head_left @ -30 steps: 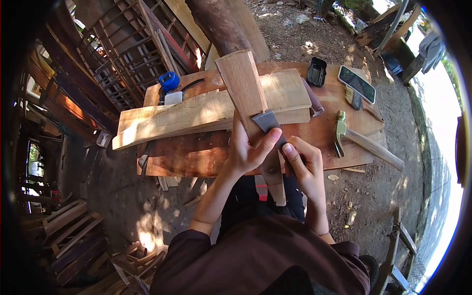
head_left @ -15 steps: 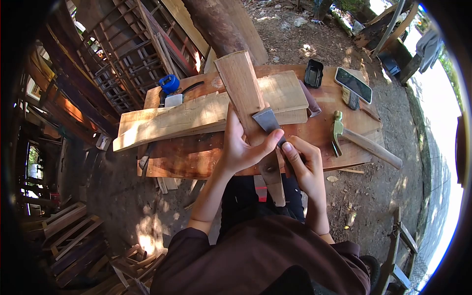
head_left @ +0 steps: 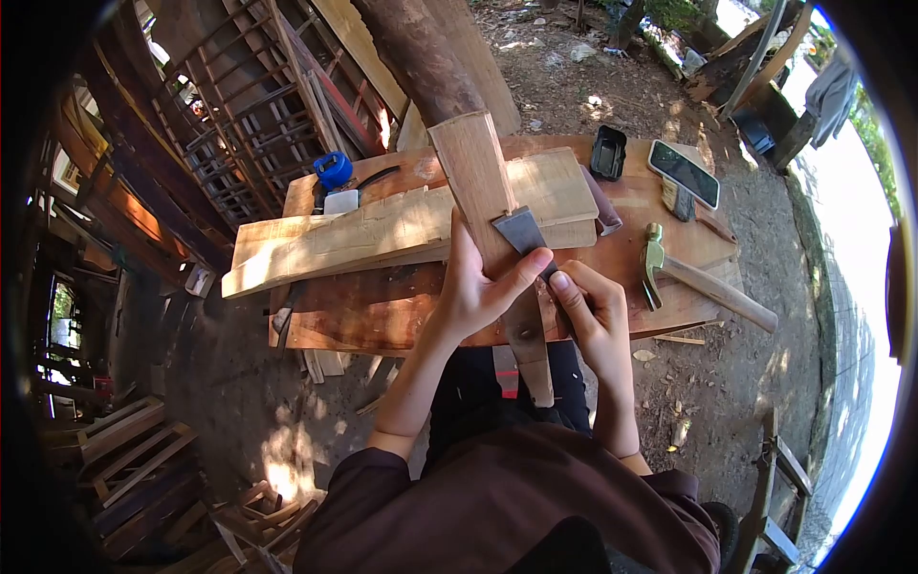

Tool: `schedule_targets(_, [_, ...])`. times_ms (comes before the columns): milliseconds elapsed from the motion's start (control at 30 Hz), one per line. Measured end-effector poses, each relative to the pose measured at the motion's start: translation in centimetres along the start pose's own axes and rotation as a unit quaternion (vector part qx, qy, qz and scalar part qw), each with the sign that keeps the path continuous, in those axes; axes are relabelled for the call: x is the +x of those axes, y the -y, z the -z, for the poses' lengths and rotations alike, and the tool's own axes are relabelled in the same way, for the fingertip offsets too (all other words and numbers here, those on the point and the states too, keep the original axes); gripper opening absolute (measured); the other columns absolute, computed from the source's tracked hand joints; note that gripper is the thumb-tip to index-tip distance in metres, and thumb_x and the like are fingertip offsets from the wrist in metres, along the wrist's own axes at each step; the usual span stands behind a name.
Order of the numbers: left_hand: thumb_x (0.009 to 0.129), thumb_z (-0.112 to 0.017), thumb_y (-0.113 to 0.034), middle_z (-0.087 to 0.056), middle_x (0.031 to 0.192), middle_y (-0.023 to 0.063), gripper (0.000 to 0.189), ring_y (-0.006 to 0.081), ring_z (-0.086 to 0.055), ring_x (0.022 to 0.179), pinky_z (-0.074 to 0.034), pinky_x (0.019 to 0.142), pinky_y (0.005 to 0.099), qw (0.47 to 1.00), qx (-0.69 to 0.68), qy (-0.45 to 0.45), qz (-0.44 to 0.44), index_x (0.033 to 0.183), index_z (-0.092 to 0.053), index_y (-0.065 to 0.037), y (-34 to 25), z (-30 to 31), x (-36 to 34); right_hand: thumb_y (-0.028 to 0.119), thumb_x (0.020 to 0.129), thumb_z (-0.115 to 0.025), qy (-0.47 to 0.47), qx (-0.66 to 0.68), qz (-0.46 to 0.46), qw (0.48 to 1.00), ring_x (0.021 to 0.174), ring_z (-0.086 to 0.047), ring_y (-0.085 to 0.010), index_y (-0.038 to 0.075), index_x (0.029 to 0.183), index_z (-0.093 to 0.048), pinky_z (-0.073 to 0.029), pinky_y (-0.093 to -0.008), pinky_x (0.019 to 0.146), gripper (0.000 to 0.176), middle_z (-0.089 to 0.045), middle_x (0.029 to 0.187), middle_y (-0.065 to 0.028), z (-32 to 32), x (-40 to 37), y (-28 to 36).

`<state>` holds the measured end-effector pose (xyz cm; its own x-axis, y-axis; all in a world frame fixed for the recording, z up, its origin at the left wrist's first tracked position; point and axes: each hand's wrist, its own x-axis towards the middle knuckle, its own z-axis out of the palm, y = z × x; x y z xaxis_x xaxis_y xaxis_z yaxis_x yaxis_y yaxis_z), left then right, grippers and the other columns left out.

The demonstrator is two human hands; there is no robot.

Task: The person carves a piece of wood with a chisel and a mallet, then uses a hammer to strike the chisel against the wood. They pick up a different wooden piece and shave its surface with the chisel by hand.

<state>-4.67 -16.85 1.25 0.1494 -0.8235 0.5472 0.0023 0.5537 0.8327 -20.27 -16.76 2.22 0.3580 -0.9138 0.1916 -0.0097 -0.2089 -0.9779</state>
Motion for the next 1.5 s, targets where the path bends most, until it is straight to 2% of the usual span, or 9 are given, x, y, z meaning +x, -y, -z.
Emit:
schedule_targets(100, [0.084, -0.067, -0.011, -0.049, 0.107, 0.0106, 0.057, 0.0145, -0.053, 0.096, -0.047, 0.080, 0.0271, 1.000, -0.001, 0.019, 0.012, 0.123, -0.027, 0.000, -0.4, 0.1, 0.0, 0.015, 0.091, -0.056, -0.004, 0.003, 0.016, 1.000, 0.057, -0.041, -0.0082, -0.003, 0.074, -0.055, -0.035, -0.0259, 0.052, 0.025, -0.047, 0.058, -0.0044, -0.2, 0.3, -0.6])
schedule_targets(333, [0.087, -0.064, -0.014, -0.053, 0.108, 0.0119, 0.051, 0.0147, -0.055, 0.098, -0.048, 0.080, 0.0277, 0.999, 0.045, -0.021, 0.007, 0.122, -0.031, 0.002, -0.3, -0.4, -0.1, 0.015, 0.091, -0.056, -0.012, -0.006, 0.054, 0.998, 0.058, -0.042, -0.0093, -0.005, 0.074, -0.054, -0.036, -0.0266, 0.054, 0.026, -0.046, 0.058, -0.0058, -0.5, 1.2, 0.2])
schedule_targets(433, [0.085, -0.066, -0.013, -0.052, 0.112, 0.0124, 0.053, 0.0161, -0.055, 0.102, -0.047, 0.083, 0.0277, 0.999, 0.014, -0.012, 0.036, 0.123, -0.031, 0.002, -0.5, -0.5, -0.3, 0.016, 0.092, -0.055, -0.006, 0.002, 0.040, 0.999, 0.057, -0.042, -0.0086, -0.004, 0.075, -0.055, -0.036, -0.0261, 0.053, 0.026, -0.046, 0.058, -0.0050, -0.2, 0.9, 0.0])
schedule_targets(500, [0.081, -0.070, -0.012, -0.052, 0.105, 0.0072, 0.062, 0.0117, -0.053, 0.094, -0.046, 0.080, 0.0261, 0.999, -0.041, -0.002, 0.001, 0.128, -0.032, 0.000, -0.8, -0.7, 0.0, 0.016, 0.092, -0.055, 0.005, 0.016, 0.019, 1.000, 0.055, -0.041, -0.0076, -0.004, 0.074, -0.054, -0.035, -0.0256, 0.051, 0.027, -0.047, 0.058, -0.0042, 0.3, 0.2, -0.8])
schedule_targets(633, [0.076, -0.075, -0.009, -0.053, 0.105, 0.0095, 0.073, 0.0133, -0.055, 0.094, -0.047, 0.080, 0.0268, 0.998, -0.041, 0.041, -0.003, 0.132, -0.029, -0.001, 0.3, 1.0, 0.3, 0.017, 0.093, -0.053, 0.027, 0.051, -0.042, 0.997, 0.050, -0.040, -0.0045, -0.002, 0.070, -0.053, -0.032, -0.0240, 0.045, 0.029, -0.046, 0.055, -0.0015, 0.5, -0.7, -1.1])
schedule_targets(767, [0.076, -0.075, -0.009, -0.053, 0.105, 0.0101, 0.073, 0.0138, -0.055, 0.095, -0.047, 0.081, 0.0270, 0.997, -0.036, 0.064, 0.005, 0.132, -0.029, 0.000, 0.0, 1.4, 0.7, 0.017, 0.093, -0.053, 0.020, 0.042, -0.020, 0.999, 0.048, -0.042, -0.0041, -0.001, 0.069, -0.052, -0.031, -0.0238, 0.042, 0.031, -0.046, 0.053, -0.0009, 0.4, -0.7, -1.0])
schedule_targets(1067, [0.080, -0.072, -0.015, -0.053, 0.101, 0.0073, 0.058, 0.0119, -0.055, 0.090, -0.048, 0.076, 0.0254, 0.998, 0.059, 0.035, -0.004, 0.122, -0.035, 0.002, -0.4, 0.9, 0.3, 0.017, 0.092, -0.055, -0.017, -0.019, -0.011, 1.000, 0.046, -0.043, -0.0072, -0.001, 0.071, -0.055, -0.033, -0.0266, 0.044, 0.028, -0.048, 0.051, -0.0048, -0.3, -0.6, -0.1])
schedule_targets(1167, [0.083, -0.069, -0.016, -0.052, 0.105, 0.0089, 0.054, 0.0139, -0.053, 0.096, -0.045, 0.083, 0.0270, 0.999, 0.023, 0.027, 0.024, 0.120, -0.035, 0.003, -0.3, 0.7, 0.3, 0.017, 0.092, -0.055, -0.022, -0.012, -0.004, 1.000, 0.046, -0.043, -0.0073, -0.002, 0.072, -0.056, -0.033, -0.0269, 0.044, 0.027, -0.047, 0.051, -0.0050, -0.2, -0.4, 0.1])
schedule_targets(1500, [0.088, -0.061, -0.011, -0.055, 0.094, 0.0100, 0.041, 0.0125, -0.060, 0.075, -0.054, 0.052, 0.0239, 0.997, -0.065, -0.023, 0.014, 0.117, -0.036, 0.002, -0.8, -0.8, 0.7, 0.017, 0.093, -0.054, -0.010, -0.006, -0.011, 1.000, 0.046, -0.044, -0.0064, -0.002, 0.079, -0.062, -0.033, -0.0247, 0.044, 0.025, -0.049, 0.051, -0.0033, -0.1, 0.5, 0.8])
